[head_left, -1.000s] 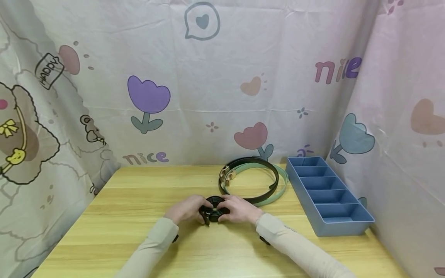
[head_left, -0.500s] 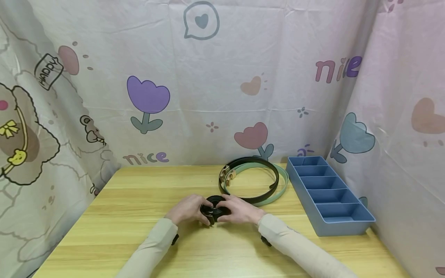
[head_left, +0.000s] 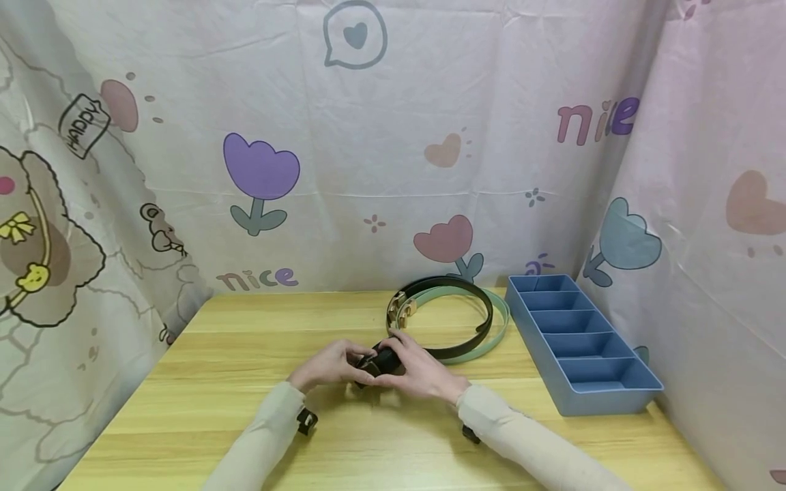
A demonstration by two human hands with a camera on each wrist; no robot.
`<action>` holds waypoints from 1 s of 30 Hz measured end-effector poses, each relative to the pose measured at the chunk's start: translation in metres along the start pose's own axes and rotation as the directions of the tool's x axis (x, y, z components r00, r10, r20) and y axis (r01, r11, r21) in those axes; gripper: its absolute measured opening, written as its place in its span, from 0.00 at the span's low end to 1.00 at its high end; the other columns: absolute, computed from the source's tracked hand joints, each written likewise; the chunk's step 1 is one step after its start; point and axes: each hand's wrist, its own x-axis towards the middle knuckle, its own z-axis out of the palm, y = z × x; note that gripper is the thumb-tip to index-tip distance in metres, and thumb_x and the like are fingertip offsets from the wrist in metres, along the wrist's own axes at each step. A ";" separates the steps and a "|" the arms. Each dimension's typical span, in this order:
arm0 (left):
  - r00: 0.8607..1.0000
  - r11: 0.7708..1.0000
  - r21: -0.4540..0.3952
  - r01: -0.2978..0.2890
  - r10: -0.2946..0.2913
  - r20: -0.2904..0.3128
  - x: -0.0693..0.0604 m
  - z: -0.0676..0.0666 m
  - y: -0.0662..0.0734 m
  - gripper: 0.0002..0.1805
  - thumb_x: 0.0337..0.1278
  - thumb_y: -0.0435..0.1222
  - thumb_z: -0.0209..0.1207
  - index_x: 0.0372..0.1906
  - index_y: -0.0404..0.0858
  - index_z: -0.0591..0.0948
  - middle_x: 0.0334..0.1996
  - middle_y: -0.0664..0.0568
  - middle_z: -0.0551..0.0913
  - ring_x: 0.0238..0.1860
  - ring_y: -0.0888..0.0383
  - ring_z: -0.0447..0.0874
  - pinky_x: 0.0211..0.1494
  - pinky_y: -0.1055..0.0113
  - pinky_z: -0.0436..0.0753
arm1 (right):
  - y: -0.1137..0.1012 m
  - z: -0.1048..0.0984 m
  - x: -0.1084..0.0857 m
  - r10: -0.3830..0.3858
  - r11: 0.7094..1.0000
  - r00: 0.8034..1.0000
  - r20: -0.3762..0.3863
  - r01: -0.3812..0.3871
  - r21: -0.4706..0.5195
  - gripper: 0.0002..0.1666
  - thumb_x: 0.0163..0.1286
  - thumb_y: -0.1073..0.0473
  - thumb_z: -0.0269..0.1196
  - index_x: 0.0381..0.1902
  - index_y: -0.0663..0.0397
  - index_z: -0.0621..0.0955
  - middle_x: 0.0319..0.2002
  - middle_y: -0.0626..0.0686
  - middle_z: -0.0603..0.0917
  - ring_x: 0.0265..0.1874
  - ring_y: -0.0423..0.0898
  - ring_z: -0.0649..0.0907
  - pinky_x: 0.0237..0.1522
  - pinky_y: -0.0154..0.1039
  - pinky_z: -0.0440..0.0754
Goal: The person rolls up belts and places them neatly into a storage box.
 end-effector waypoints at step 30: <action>0.993 0.980 -0.162 -0.115 0.108 -0.052 0.061 0.037 0.033 0.30 0.60 0.44 0.65 0.67 0.44 0.74 0.48 0.46 0.86 0.31 0.52 0.79 0.29 0.64 0.76 | 0.029 -0.076 -0.007 0.122 0.987 0.987 -0.103 -0.131 -0.092 0.25 0.60 0.33 0.62 0.47 0.36 0.69 0.45 0.44 0.69 0.32 0.43 0.75 0.27 0.36 0.74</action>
